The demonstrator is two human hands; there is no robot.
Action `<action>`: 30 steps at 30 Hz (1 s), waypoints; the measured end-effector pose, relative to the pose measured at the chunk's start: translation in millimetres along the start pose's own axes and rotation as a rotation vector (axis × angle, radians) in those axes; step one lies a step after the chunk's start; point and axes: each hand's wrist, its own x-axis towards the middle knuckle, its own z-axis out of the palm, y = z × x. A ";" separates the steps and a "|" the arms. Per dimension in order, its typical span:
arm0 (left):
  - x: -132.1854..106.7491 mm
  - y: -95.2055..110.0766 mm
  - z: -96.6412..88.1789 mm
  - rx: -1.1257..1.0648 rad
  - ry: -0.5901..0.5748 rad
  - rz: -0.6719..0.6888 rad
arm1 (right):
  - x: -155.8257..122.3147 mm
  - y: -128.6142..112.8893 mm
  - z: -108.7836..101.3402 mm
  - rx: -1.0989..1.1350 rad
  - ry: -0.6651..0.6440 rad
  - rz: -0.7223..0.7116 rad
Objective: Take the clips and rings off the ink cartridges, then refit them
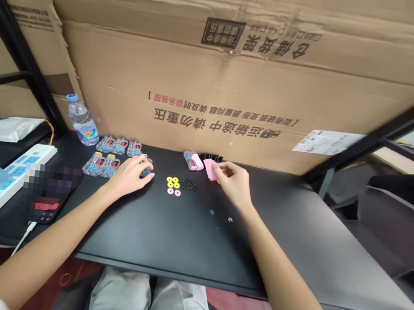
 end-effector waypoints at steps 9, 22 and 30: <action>-5.8 46.2 -4.4 -0.282 -0.119 0.064 | -49.9 -51.5 51.3 0.516 -0.590 0.213; -2.3 37.3 -8.2 -0.166 -0.193 0.086 | -44.3 -22.8 45.7 -0.013 -0.489 -0.212; -3.5 35.8 -7.0 -0.127 -0.199 0.077 | -54.2 -22.6 49.5 -0.111 -0.512 -0.393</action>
